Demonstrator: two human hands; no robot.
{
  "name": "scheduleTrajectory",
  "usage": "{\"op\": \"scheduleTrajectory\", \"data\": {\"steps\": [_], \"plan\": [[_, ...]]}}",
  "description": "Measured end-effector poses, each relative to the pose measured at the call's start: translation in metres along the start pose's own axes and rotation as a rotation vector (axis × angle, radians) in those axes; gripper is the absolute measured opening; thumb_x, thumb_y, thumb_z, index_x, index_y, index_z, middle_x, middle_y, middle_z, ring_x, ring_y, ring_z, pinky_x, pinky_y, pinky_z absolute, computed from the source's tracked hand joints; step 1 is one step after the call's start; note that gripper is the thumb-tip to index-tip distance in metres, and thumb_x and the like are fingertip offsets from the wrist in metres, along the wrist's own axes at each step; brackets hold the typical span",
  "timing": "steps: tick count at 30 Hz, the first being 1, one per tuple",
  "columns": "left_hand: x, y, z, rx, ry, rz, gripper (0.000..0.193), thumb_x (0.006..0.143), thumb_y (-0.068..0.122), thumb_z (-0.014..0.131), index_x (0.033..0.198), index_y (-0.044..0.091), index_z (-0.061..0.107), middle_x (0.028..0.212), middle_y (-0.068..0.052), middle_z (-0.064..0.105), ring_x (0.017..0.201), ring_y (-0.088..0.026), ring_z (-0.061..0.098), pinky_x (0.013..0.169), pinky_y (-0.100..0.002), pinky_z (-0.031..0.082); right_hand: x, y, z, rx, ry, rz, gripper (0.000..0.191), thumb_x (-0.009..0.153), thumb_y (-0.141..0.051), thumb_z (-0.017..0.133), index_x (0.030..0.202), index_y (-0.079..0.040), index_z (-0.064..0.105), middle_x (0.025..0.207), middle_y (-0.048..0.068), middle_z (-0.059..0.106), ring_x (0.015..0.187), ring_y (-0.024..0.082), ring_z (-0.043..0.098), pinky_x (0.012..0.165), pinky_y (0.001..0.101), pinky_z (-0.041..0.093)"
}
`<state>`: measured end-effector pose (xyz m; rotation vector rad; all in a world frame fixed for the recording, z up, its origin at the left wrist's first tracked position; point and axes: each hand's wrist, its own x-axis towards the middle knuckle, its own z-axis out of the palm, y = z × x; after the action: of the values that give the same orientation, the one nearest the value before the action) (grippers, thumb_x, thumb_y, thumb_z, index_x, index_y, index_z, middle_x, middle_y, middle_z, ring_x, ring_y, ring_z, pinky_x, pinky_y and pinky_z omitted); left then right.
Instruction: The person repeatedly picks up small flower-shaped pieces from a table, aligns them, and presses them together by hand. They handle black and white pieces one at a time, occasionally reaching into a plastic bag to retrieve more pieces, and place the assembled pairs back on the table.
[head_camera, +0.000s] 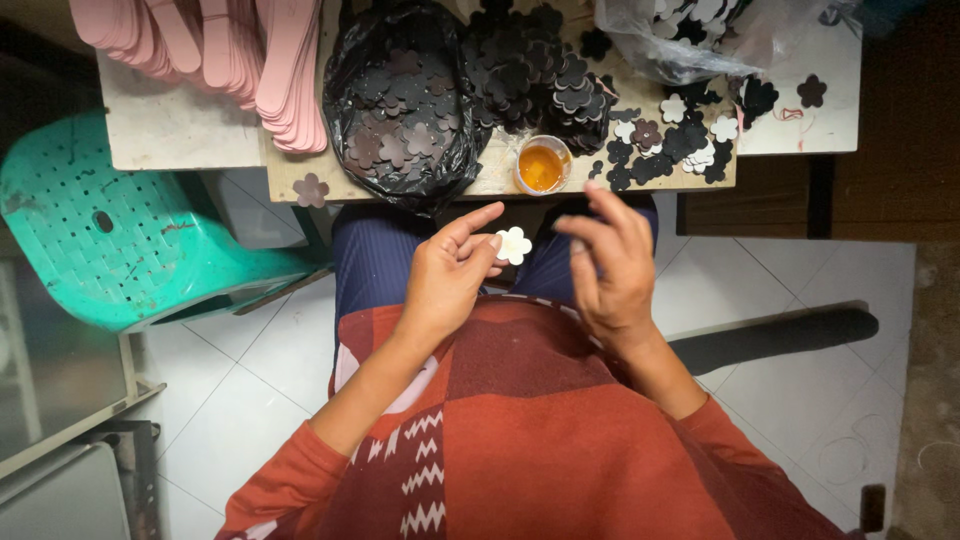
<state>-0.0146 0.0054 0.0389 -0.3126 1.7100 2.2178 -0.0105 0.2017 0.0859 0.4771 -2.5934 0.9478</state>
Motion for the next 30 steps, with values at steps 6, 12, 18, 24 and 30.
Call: {"op": "scheduleTrajectory", "data": {"steps": [6,12,18,24,30], "plan": [[0.002,-0.007,-0.006,0.008,-0.034,-0.019,0.043,0.099,0.01,0.063,0.142,0.004,0.061,0.099,-0.005,0.076,0.081,-0.006,0.068,0.071,-0.021,0.057,0.004,0.014,0.004,0.153,0.001,-0.179,0.057,0.089,0.007,0.078,0.14,0.0,0.053,0.121,0.013,0.071,0.111,0.028,0.068,0.097,0.0363,0.055],[0.008,-0.022,-0.008,-0.082,-0.1,-0.055,0.046,0.098,0.009,0.063,0.144,0.004,0.058,0.097,-0.004,0.074,0.077,-0.006,0.065,0.068,-0.021,0.055,-0.001,0.008,0.017,0.247,-0.016,-0.233,0.069,0.083,0.014,0.082,0.143,-0.002,0.051,0.103,0.012,0.074,0.097,0.024,0.071,0.084,0.0323,0.058],[0.013,-0.034,-0.011,-0.129,-0.15,-0.062,0.045,0.1,0.009,0.063,0.144,0.004,0.058,0.096,-0.002,0.072,0.078,-0.005,0.064,0.07,-0.02,0.055,0.004,0.004,0.019,0.288,0.009,-0.26,0.069,0.083,0.016,0.08,0.142,-0.001,0.05,0.101,0.013,0.073,0.095,0.024,0.071,0.083,0.0313,0.058],[0.032,-0.015,-0.026,0.126,0.088,0.103,0.021,0.104,0.021,0.063,0.106,0.005,0.076,0.076,0.0,0.068,0.057,-0.006,0.055,0.052,-0.023,0.046,0.004,0.0,0.018,0.257,0.035,-0.149,0.063,0.086,0.012,0.079,0.141,-0.002,0.051,0.097,0.01,0.073,0.09,0.019,0.069,0.083,0.0301,0.055],[0.109,0.038,-0.072,0.84,0.405,0.602,0.011,0.092,0.01,0.068,0.101,0.007,0.074,0.091,-0.013,0.073,0.082,-0.033,0.07,0.074,-0.044,0.054,-0.001,0.003,0.017,0.245,0.038,-0.052,0.061,0.089,0.009,0.078,0.143,-0.003,0.052,0.101,0.01,0.074,0.095,0.018,0.073,0.088,0.0287,0.057]]}}
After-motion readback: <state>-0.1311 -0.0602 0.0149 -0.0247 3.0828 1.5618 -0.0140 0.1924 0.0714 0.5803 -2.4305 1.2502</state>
